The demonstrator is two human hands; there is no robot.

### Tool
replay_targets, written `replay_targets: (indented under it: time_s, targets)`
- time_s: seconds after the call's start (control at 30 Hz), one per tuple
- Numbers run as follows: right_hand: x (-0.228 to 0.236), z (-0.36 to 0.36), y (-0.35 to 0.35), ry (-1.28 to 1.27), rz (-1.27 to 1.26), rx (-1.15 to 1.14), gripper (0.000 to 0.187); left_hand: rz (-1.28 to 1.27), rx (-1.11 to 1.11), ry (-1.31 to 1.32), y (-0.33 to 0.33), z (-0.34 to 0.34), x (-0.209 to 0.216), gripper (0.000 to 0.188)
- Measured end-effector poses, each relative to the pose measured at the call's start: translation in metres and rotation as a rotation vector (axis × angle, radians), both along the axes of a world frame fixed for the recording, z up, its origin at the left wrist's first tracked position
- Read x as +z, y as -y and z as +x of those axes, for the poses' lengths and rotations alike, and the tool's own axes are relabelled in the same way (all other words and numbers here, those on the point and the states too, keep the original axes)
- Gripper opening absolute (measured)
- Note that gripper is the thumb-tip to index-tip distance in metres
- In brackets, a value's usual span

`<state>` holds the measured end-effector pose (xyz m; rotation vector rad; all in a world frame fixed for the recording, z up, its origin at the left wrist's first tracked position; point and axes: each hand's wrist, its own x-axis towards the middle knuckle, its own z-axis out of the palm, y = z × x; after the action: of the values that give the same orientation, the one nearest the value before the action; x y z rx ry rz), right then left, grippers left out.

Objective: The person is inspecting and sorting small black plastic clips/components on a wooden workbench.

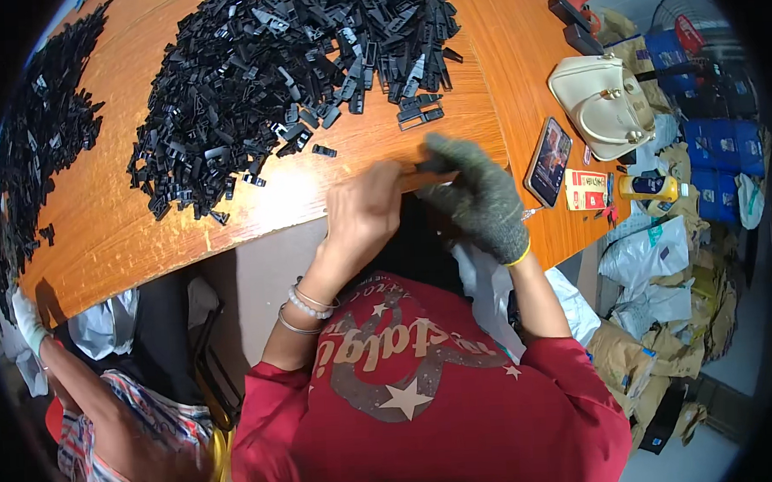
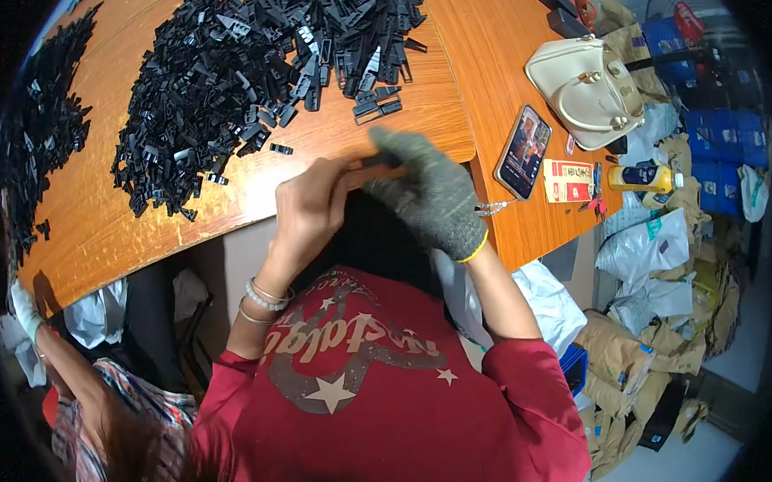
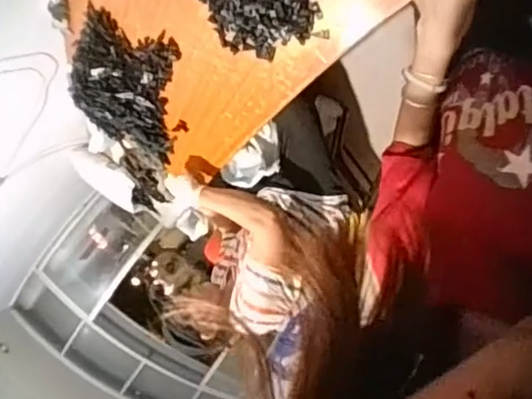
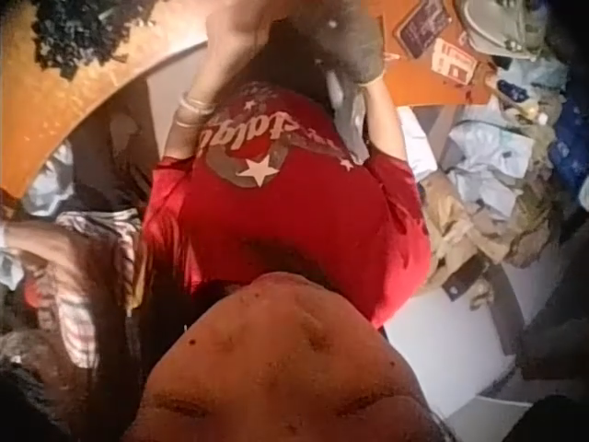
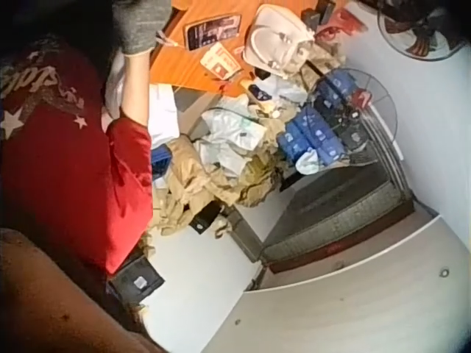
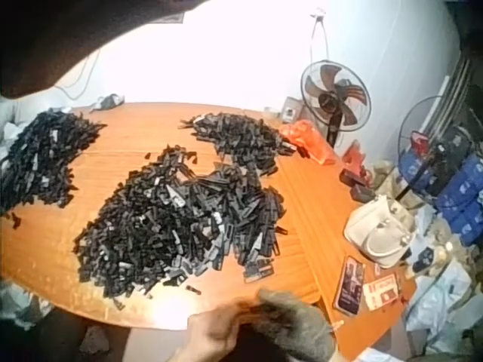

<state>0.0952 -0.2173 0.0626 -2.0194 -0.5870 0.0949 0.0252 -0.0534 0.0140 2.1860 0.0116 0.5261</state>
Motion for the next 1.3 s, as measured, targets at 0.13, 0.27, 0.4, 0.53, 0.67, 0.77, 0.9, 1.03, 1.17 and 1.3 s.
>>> replay_targets:
  time_s: [0.13, 0.27, 0.4, 0.53, 0.67, 0.77, 0.9, 1.03, 1.17, 1.3]
  targets:
    - [-0.003, 0.002, -0.002, 0.159, -0.407, 0.222, 0.030, -0.009, -0.068, 0.081, -0.004, -0.006, -0.006, 0.012]
    - [-0.009, 0.004, -0.004, 0.200, -0.574, 0.190, 0.031, 0.180, 0.407, -0.049, -0.030, -0.007, -0.001, 0.019]
    - [-0.009, 0.006, -0.008, 0.083, -0.592, 0.149, 0.030, 0.137, 0.226, -0.094, -0.048, -0.002, -0.022, 0.016]
    - [-0.008, 0.010, -0.014, 0.013, -0.576, 0.204, 0.030, -0.002, -0.021, -0.120, -0.033, -0.004, -0.020, 0.015]
    - [-0.014, 0.015, -0.015, 0.130, -0.577, 0.324, 0.031, -0.048, -0.011, -0.127, -0.026, -0.003, -0.022, 0.015]
    - [-0.008, 0.017, -0.019, 0.141, -0.685, 0.348, 0.031, -0.042, -0.017, -0.153, -0.025, -0.001, -0.024, 0.016]
    - [-0.011, 0.024, -0.020, 0.239, -0.747, 0.422, 0.030, -0.036, -0.014, -0.151, -0.023, 0.001, -0.023, 0.014]
    - [-0.014, 0.027, -0.031, 0.413, -0.761, 0.489, 0.028, 0.025, 0.007, -0.126, -0.027, -0.003, -0.024, 0.013]
    - [-0.016, 0.023, -0.038, 0.716, -0.686, 0.577, 0.028, -0.034, -0.024, -0.198, -0.028, -0.002, -0.019, 0.010]
    - [-0.019, 0.029, -0.049, 0.768, -0.815, 0.687, 0.025, -0.007, -0.024, -0.169, -0.027, -0.001, -0.019, 0.010]
